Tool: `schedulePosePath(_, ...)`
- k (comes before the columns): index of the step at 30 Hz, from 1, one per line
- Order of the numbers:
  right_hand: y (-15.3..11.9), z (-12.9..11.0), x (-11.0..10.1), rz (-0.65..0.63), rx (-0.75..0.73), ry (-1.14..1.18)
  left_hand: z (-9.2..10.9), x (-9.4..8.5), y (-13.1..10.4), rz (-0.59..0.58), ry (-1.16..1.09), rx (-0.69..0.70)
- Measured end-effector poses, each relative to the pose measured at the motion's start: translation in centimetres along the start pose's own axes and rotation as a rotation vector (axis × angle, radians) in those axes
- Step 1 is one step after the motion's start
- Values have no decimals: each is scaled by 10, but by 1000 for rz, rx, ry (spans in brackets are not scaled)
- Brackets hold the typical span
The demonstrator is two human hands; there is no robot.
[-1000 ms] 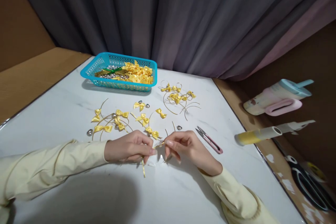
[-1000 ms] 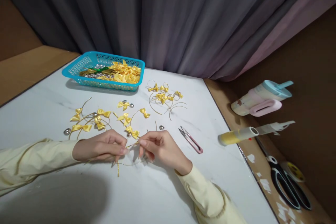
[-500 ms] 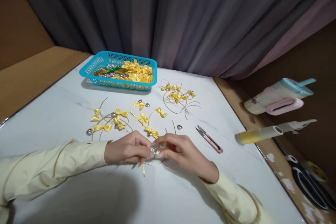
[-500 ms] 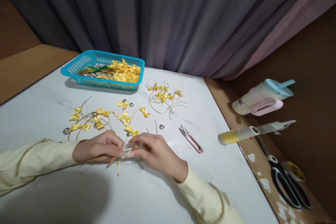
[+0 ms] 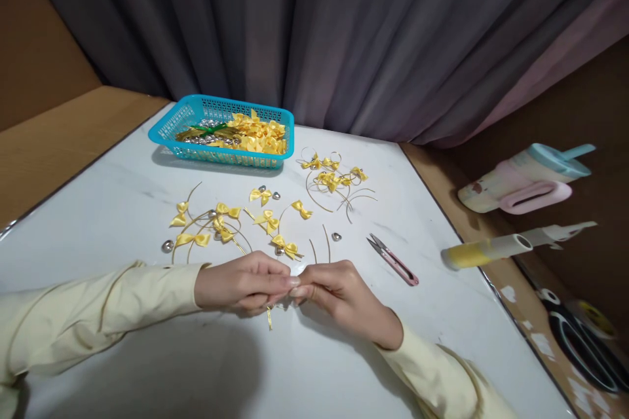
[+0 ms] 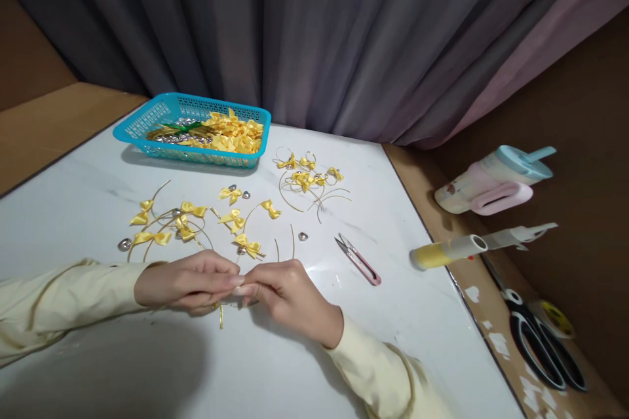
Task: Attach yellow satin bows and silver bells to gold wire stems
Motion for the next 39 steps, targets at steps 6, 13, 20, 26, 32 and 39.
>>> schedulePosePath(6,0,7,-3,83,64,-46,1,-3,2,-13,-215,-15)
schedulePosePath(13,4,12,-26,163,138,-151,-1,-6,3,-3,-223,-1)
schedulePosePath(20,4,4,-14,-60,70,-178,-1,-11,7,68,-208,-5)
schedulePosePath(26,-1,4,-3,-81,12,-174,-4,-9,6,62,-193,-22)
schedulePosePath(32,0,14,-9,58,99,-222,-6,-8,5,42,-164,-38)
schedulePosePath(39,7,21,-30,102,198,-375,6,-13,2,64,10,-7)
Point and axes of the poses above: each hand's wrist, its own y-axis towards the middle knuckle, its own x-axis out of the palm, z = x × y, the point moved 8 cm from there along y, towards the middle knuckle, and after that the axes turned 10 degrees about z, right-handed, at the moved point
